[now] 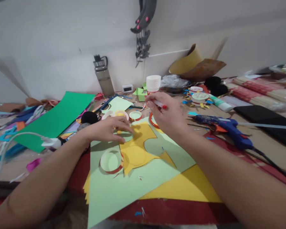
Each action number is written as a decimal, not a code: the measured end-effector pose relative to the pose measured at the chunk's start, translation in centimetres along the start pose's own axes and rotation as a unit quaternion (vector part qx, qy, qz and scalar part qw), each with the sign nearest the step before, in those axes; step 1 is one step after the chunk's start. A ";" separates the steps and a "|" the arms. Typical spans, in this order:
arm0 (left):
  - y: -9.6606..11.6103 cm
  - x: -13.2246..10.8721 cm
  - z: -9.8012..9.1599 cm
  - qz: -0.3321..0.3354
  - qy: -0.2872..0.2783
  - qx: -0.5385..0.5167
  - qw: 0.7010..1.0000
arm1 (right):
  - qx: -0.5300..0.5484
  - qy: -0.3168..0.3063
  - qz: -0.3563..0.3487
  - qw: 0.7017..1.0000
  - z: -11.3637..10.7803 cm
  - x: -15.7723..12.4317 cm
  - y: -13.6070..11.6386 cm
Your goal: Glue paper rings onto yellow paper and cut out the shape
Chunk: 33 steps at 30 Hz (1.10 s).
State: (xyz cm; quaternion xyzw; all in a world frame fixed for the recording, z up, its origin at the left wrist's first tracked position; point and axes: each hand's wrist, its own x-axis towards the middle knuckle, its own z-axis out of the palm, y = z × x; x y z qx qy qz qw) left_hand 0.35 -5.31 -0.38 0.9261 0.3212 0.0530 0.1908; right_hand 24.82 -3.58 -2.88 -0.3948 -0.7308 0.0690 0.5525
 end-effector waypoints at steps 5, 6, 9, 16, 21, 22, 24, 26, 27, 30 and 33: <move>-0.3 0.1 0.3 -0.028 -0.025 0.020 0.999 | -0.019 -0.020 -0.019 0.999 -0.2 0.4 -0.1; -0.4 0.1 0.3 -0.031 -0.028 0.017 0.999 | -0.021 -0.021 -0.021 0.999 -0.3 0.5 -0.3; -0.4 0.2 0.2 -0.037 -0.032 0.011 0.999 | -0.021 -0.019 -0.021 0.999 -0.7 0.7 -0.6; 0.9 -0.1 -0.2 -0.013 -0.003 0.090 0.996 | -0.012 -0.005 0.004 1.000 -0.7 1.2 0.7; 1.1 -0.4 -0.1 0.066 0.111 0.170 0.977 | -0.021 -0.003 0.010 1.000 -0.7 1.5 0.9; 1.0 -0.4 -0.1 0.073 0.143 0.181 0.970 | -0.026 -0.006 0.013 1.000 -0.7 1.5 0.8; 0.5 -0.5 -0.3 0.066 0.228 0.195 0.952 | -0.042 -0.019 0.026 0.999 -0.7 1.6 0.7; -0.1 -0.6 -0.6 0.033 0.323 0.197 0.925 | -0.064 -0.053 0.041 0.996 -0.6 1.6 0.6; -0.4 -0.6 -0.7 0.014 0.367 0.196 0.910 | -0.076 -0.077 0.046 0.993 -0.5 1.6 0.6; -1.1 -0.6 -0.8 -0.034 0.442 0.188 0.876 | -0.115 -0.157 0.040 0.980 0.1 1.2 1.0; -1.5 -0.5 -0.7 -0.062 0.451 0.200 0.868 | -0.164 -0.226 0.041 0.959 0.9 0.6 1.6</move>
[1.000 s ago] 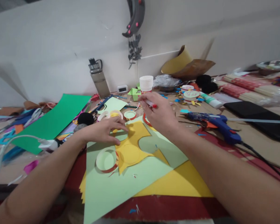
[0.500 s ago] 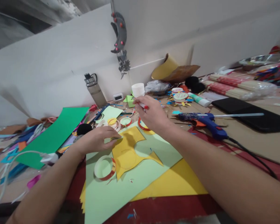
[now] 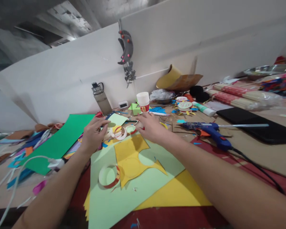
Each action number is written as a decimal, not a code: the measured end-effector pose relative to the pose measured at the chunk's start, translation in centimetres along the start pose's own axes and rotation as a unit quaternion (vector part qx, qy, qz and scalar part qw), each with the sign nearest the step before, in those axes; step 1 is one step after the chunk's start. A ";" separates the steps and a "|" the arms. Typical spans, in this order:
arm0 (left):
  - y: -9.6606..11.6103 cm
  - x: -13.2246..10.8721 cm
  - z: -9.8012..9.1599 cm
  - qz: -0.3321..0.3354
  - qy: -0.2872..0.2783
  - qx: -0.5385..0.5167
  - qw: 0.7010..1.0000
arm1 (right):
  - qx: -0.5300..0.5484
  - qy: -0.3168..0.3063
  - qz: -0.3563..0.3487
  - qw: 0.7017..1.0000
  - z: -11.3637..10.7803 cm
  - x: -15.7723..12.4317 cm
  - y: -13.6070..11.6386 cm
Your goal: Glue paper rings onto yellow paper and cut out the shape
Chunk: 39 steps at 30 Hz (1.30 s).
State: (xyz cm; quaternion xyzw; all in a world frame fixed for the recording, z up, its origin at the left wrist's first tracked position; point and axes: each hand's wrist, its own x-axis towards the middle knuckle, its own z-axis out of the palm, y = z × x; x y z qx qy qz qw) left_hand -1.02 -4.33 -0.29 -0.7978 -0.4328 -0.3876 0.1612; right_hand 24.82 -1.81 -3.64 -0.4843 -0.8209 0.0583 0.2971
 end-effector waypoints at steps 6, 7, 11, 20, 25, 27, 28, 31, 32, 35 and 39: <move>-0.3 -0.3 0.2 0.029 -0.022 0.095 0.995 | -0.078 -0.078 0.035 0.993 1.8 0.4 0.8; -0.4 -0.3 0.2 0.036 -0.034 0.111 0.993 | -0.083 -0.080 0.039 0.993 2.0 0.6 0.9; 0.1 -0.3 0.0 0.044 -0.126 0.171 0.976 | -0.099 -0.094 0.051 0.989 2.8 1.1 1.1; 2.3 -0.7 0.1 -0.011 -0.338 0.176 0.924 | -0.088 -0.113 0.055 0.988 2.6 1.1 0.8; 2.0 -0.4 0.0 -0.073 -0.326 0.135 0.933 | -0.079 -0.091 0.046 0.992 2.3 1.0 0.5; 2.0 -0.2 -0.1 -0.109 -0.319 0.136 0.932 | -0.077 -0.072 0.035 0.994 2.1 0.8 0.3; 2.1 -0.2 -0.1 -0.123 -0.319 0.134 0.930 | -0.078 -0.062 0.031 0.995 2.1 0.7 0.3; 2.4 -0.2 -0.3 -0.146 -0.337 0.125 0.922 | -0.055 -0.041 -0.003 0.998 1.6 0.3 0.1; 2.5 -0.2 -0.3 -0.148 -0.347 0.121 0.918 | -0.035 -0.040 -0.015 0.998 1.5 0.1 0.0; 2.7 -0.4 -0.2 -0.157 -0.375 0.080 0.910 | 0.022 -0.050 -0.037 0.998 0.9 -0.3 -0.3; 2.9 -0.6 0.1 -0.154 -0.395 0.024 0.906 | 0.026 -0.061 -0.041 0.997 0.6 -0.7 -0.8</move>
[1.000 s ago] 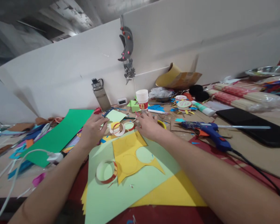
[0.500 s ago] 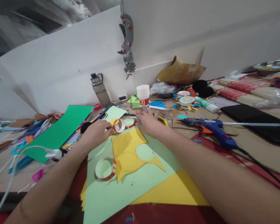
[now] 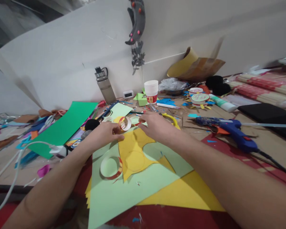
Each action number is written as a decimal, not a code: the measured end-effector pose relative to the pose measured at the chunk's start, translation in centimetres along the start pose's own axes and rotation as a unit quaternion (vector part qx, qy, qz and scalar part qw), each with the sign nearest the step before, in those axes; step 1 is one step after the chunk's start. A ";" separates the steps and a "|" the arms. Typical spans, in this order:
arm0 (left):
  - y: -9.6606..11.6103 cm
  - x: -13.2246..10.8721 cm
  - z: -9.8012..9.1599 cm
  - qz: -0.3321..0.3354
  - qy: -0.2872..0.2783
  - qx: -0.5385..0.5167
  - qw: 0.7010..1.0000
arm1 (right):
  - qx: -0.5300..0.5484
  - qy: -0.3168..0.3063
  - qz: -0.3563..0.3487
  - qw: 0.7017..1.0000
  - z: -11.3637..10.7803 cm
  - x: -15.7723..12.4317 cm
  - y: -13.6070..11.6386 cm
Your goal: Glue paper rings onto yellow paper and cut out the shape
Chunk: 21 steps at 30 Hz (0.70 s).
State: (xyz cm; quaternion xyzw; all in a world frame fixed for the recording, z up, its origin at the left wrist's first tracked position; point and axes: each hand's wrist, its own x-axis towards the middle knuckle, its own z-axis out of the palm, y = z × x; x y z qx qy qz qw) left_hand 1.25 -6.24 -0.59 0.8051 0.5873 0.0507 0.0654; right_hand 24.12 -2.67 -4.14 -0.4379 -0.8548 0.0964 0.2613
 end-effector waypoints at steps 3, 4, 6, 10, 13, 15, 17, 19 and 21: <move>0.2 0.2 0.2 0.006 -0.002 0.021 1.000 | -0.022 -0.043 -0.002 0.999 0.3 -0.1 0.0; 0.2 0.2 0.3 0.008 -0.004 0.026 1.000 | -0.030 -0.058 -0.004 0.998 0.4 -0.1 0.1; 0.3 0.3 0.4 0.014 -0.009 0.032 0.999 | -0.043 -0.073 -0.012 0.996 0.7 -0.1 0.3; 0.4 0.2 0.5 0.026 -0.016 0.029 0.999 | -0.049 -0.079 -0.013 0.996 0.8 -0.1 0.4; 0.5 0.1 0.5 0.024 -0.025 -0.015 0.999 | -0.032 -0.067 0.001 0.997 0.3 -0.1 0.3; 0.4 0.1 0.4 0.007 -0.009 -0.041 0.999 | -0.022 -0.029 0.012 0.999 -0.2 0.0 0.4; 0.2 0.2 0.4 -0.022 0.028 -0.050 0.998 | -0.025 0.011 0.019 0.999 -0.6 0.2 0.5; 0.0 0.5 0.5 -0.051 0.082 -0.047 0.994 | -0.028 0.036 0.027 0.999 -0.9 0.4 0.8; -0.3 0.8 0.9 -0.068 0.147 -0.040 0.986 | -0.027 0.051 0.033 0.998 -1.2 0.6 1.0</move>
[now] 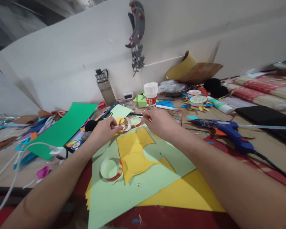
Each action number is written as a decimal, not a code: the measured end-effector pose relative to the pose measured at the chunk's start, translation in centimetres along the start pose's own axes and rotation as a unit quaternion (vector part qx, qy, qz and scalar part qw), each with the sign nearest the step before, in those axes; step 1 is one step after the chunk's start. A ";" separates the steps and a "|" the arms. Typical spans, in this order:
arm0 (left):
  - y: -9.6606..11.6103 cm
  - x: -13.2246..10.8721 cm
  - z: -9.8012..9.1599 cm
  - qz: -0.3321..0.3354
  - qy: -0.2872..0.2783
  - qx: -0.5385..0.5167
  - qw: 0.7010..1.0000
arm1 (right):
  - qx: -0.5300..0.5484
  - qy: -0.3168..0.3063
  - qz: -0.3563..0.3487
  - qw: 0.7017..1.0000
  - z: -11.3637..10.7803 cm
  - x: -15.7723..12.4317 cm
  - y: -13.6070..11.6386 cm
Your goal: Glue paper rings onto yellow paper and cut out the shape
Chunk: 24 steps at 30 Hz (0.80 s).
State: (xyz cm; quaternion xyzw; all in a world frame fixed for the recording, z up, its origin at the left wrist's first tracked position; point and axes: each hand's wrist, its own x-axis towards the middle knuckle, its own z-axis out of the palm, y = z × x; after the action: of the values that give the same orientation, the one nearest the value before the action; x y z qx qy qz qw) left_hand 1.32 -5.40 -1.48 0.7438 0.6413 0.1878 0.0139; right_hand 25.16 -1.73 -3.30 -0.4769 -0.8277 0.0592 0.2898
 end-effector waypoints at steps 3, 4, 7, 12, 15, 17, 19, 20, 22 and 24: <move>-0.4 0.3 0.9 0.004 0.064 -0.010 0.998 | 0.005 0.015 0.000 1.000 -0.2 0.1 0.1; -0.5 0.3 1.2 0.002 0.062 -0.019 0.998 | 0.005 0.016 0.001 1.000 -0.2 0.1 0.0; -0.6 0.4 1.8 -0.013 0.037 -0.033 0.999 | 0.005 0.009 0.012 1.000 -0.4 0.1 -0.3; -0.7 0.5 1.9 0.021 0.026 -0.017 0.999 | 0.006 0.006 0.024 1.000 -1.3 0.2 -0.1; -0.7 0.5 1.9 0.043 0.018 -0.011 0.999 | 0.015 0.053 0.049 0.997 -2.7 0.4 0.7; -0.9 0.5 1.9 0.054 0.012 -0.001 0.998 | 0.016 0.108 0.073 0.991 -3.8 0.6 1.4; -1.0 0.6 1.8 0.072 0.007 0.006 0.997 | 0.015 0.161 0.088 0.983 -4.7 0.7 1.8; -1.1 0.6 1.9 0.081 0.007 0.006 0.997 | 0.017 0.179 0.093 0.979 -5.1 0.7 1.9; -1.2 0.6 1.9 0.093 0.013 0.005 0.996 | 0.009 0.193 0.099 0.976 -5.5 0.6 1.9; -1.2 0.6 1.9 0.092 0.038 0.000 0.995 | -0.024 0.156 0.109 0.981 -5.4 0.5 1.7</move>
State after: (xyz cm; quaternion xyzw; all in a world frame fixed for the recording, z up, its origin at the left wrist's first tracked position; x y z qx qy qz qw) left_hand 0.76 -4.22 -3.37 0.7921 0.5700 0.2167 -0.0278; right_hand 29.13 -1.39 0.76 -0.5745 -0.7164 -0.0051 0.3958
